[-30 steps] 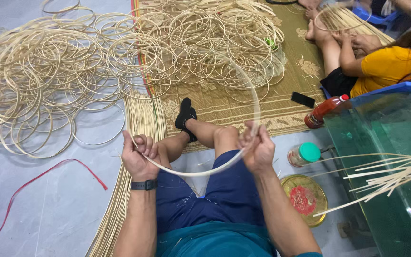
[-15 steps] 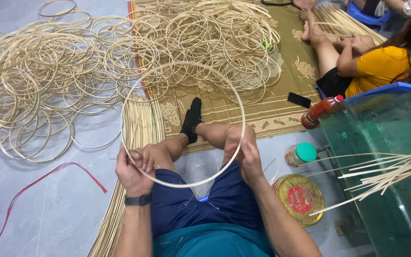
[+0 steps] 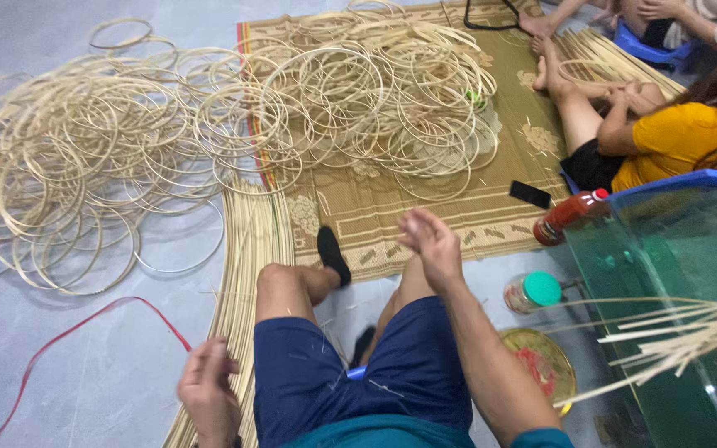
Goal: The person bends thin bamboo strips into circular hoops and joins the ends by hand. They repeat this process, creating multiple hoops and placing them on a pile on the floor.
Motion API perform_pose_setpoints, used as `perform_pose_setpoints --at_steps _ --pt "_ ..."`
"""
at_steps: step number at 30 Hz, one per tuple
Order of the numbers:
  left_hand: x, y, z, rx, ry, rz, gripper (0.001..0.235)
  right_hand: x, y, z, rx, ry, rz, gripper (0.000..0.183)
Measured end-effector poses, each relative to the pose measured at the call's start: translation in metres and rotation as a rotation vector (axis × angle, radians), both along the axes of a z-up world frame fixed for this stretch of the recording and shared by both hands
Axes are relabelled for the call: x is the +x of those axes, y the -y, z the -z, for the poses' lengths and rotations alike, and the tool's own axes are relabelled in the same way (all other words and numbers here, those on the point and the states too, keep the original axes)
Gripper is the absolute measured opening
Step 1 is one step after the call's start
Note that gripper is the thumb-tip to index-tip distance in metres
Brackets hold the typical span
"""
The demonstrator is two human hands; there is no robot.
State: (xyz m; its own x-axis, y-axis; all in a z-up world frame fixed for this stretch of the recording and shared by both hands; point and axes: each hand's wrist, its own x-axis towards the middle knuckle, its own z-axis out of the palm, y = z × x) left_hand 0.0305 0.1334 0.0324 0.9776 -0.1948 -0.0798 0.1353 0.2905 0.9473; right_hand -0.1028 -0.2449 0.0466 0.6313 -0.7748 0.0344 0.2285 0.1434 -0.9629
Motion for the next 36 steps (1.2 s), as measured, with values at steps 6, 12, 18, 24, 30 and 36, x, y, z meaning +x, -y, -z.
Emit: perform_pose_setpoints --at_steps 6,12,18,24,30,36 --pt "-0.035 0.08 -0.122 -0.444 0.678 0.856 0.016 -0.007 -0.045 0.099 -0.149 -0.326 -0.356 0.025" --pt "-0.053 0.121 -0.186 -0.7 0.676 1.225 0.014 -0.023 -0.096 0.11 -0.169 -0.586 -0.385 0.017" --pt "-0.023 0.115 -0.146 -0.71 0.621 1.334 0.015 -0.024 -0.1 0.099 -0.293 -0.656 -0.318 0.017" --pt "0.001 0.142 -0.121 -0.432 0.528 1.103 0.017 -0.015 -0.106 0.092 -0.206 -0.648 -0.319 0.016" --pt "0.154 0.113 0.121 0.801 0.19 0.432 0.041 -0.009 -0.111 0.045 -0.371 -0.781 -0.391 0.017" --pt "0.186 0.03 0.251 1.379 0.043 0.45 0.091 0.005 -0.108 0.035 -0.342 -0.932 -0.445 0.019"
